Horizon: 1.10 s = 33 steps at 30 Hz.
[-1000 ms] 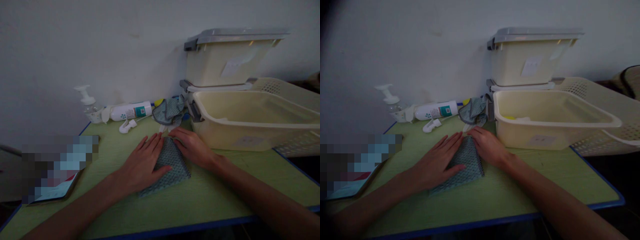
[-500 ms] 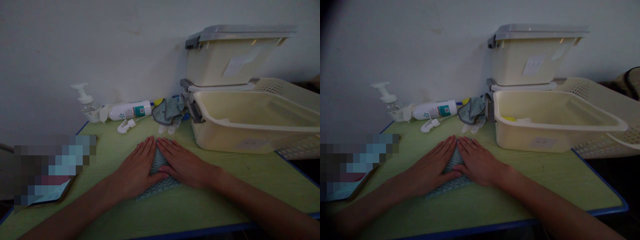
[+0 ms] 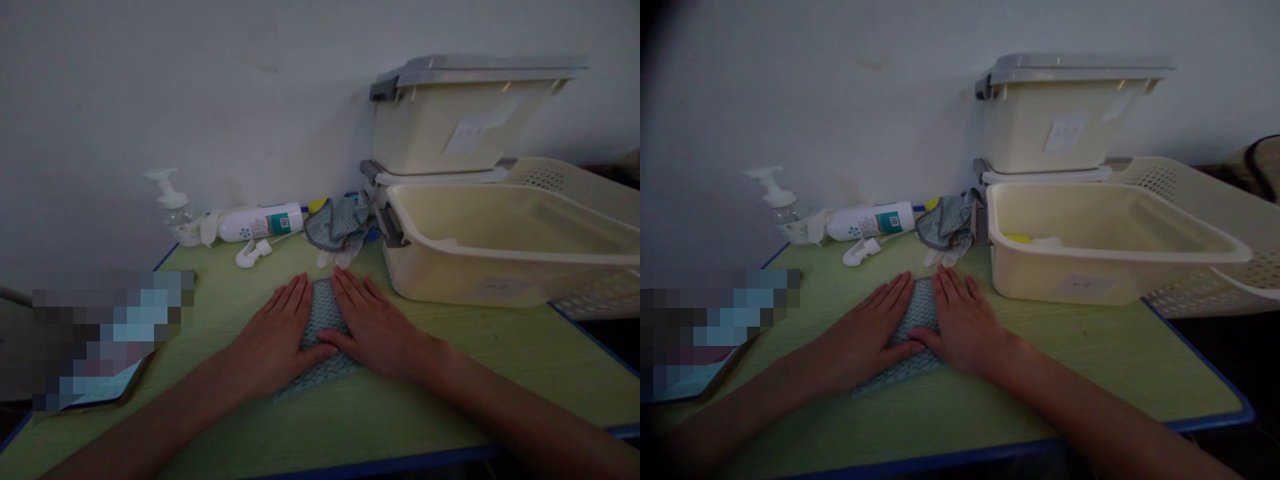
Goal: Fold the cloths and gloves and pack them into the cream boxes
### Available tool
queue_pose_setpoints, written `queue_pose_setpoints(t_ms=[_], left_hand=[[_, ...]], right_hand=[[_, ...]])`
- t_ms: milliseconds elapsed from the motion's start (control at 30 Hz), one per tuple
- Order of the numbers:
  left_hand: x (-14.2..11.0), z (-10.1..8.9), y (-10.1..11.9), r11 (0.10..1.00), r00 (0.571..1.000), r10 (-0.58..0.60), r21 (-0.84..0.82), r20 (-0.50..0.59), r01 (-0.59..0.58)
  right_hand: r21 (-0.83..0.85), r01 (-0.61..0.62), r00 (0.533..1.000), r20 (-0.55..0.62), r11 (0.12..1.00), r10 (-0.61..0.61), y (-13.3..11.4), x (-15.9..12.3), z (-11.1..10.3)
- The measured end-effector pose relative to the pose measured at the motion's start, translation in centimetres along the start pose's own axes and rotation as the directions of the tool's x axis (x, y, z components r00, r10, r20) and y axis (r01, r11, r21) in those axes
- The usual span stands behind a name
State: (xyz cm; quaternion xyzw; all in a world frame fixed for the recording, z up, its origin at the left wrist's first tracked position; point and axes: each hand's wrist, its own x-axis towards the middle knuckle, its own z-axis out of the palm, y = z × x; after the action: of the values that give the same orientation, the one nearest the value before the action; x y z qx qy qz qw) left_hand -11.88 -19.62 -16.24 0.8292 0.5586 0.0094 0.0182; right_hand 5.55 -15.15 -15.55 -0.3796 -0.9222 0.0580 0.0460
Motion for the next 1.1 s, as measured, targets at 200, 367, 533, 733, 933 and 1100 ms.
queue_pose_setpoints(t_ms=[200, 367, 533, 733, 933, 1100], left_hand=[[0.8, -0.3, -0.4, 1.000, 1.000, 0.004, 0.023, 0.017, -0.005], [1.4, -0.3, -0.7, 1.000, 1.000, 0.014, 0.018, 0.018, -0.014], [1.3, 0.2, -0.9, 1.000, 0.999, 0.012, -0.004, -0.041, -0.013], [0.9, 0.4, -1.1, 1.000, 0.999, 0.008, -0.023, -0.036, -0.009], [-0.6, 0.0, -1.2, 0.999, 0.994, 0.046, -0.020, -0.094, -0.048], [-1.7, 0.7, -0.8, 0.991, 0.980, 0.127, -0.030, -0.150, -0.133]], right_hand=[[-0.021, -0.049, 0.999, -0.020, 0.999, 0.049, 0.4, 0.5, 0.2], [-0.007, -0.031, 0.999, -0.009, 1.000, 0.031, 1.0, 1.0, 0.2], [0.027, -0.018, 0.999, -0.050, 0.999, 0.019, 1.2, 0.9, 0.4], [0.055, 0.022, 0.997, -0.074, 0.998, -0.018, 1.6, 0.5, 0.4], [0.074, 0.178, 0.976, -0.139, 0.981, -0.167, 2.0, -0.3, -0.5], [0.120, 0.329, 0.944, -0.065, 0.937, -0.323, 1.6, -1.2, -1.1]])
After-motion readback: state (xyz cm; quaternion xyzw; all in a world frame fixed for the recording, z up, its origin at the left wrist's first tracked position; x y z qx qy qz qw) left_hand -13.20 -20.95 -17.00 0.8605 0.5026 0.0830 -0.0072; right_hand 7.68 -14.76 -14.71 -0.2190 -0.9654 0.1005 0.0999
